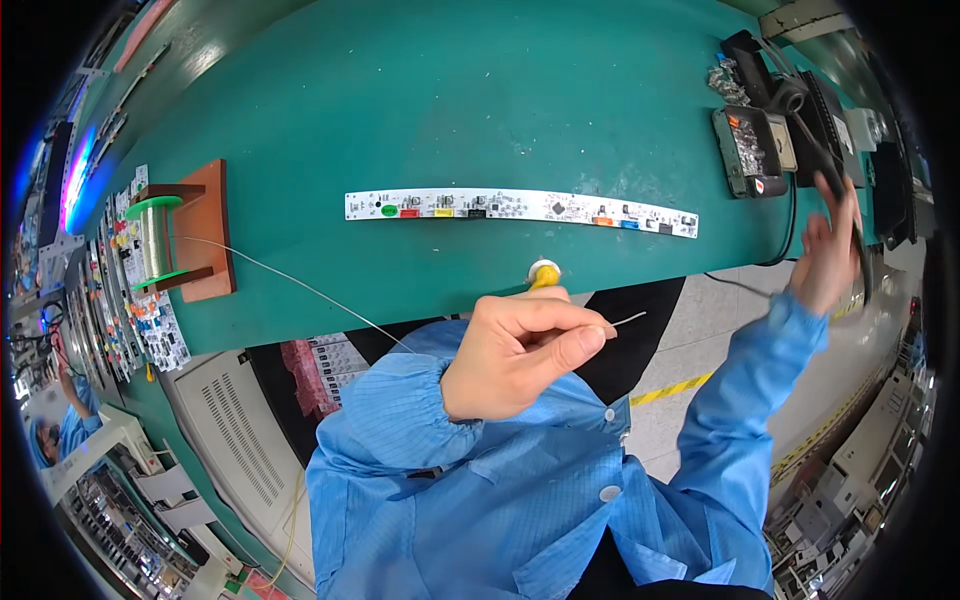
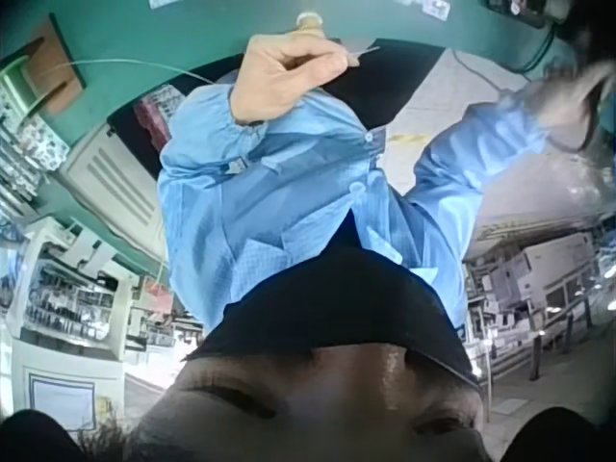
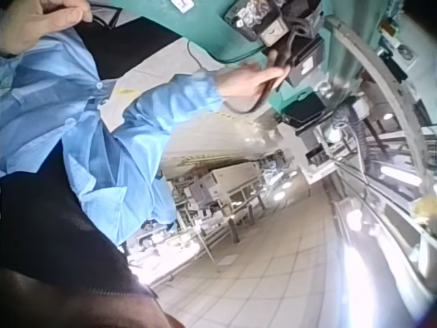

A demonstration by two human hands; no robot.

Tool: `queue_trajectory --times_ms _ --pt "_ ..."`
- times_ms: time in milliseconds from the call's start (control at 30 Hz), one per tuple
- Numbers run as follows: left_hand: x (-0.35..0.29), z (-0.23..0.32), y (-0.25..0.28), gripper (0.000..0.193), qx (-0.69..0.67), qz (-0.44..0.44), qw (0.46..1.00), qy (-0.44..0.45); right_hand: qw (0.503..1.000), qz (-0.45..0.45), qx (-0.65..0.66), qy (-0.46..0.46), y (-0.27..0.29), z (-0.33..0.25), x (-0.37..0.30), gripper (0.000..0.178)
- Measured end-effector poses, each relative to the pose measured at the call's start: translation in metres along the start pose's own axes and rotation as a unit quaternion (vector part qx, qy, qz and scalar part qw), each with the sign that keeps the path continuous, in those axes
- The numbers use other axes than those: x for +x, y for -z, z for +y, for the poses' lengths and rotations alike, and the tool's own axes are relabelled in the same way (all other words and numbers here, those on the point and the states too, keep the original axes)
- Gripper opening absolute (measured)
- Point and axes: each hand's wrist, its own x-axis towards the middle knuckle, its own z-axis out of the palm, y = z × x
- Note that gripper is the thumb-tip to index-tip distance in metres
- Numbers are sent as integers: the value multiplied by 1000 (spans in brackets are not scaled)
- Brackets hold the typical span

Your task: Soldering components onto a PCB strip at an assembly station.

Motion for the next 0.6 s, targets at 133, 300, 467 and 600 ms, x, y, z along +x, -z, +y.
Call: queue_trajectory --times_ms 133,300,467,600 --pt "2 -1 -2 10 93 5 994 -57 968 1 70 242 26 30 -78 34" --pt "10 -4 -9 11 134 -2 984 -117 950 -292 12 106 -34 -14 -159 27" --pt "9 -3 -12 12 147 46 976 -153 931 -316 138 118 -54 -15 -163 48" --pt "7 -6 -8 11 160 109 968 -163 925 -340 126 116 -57 -11 -160 50"
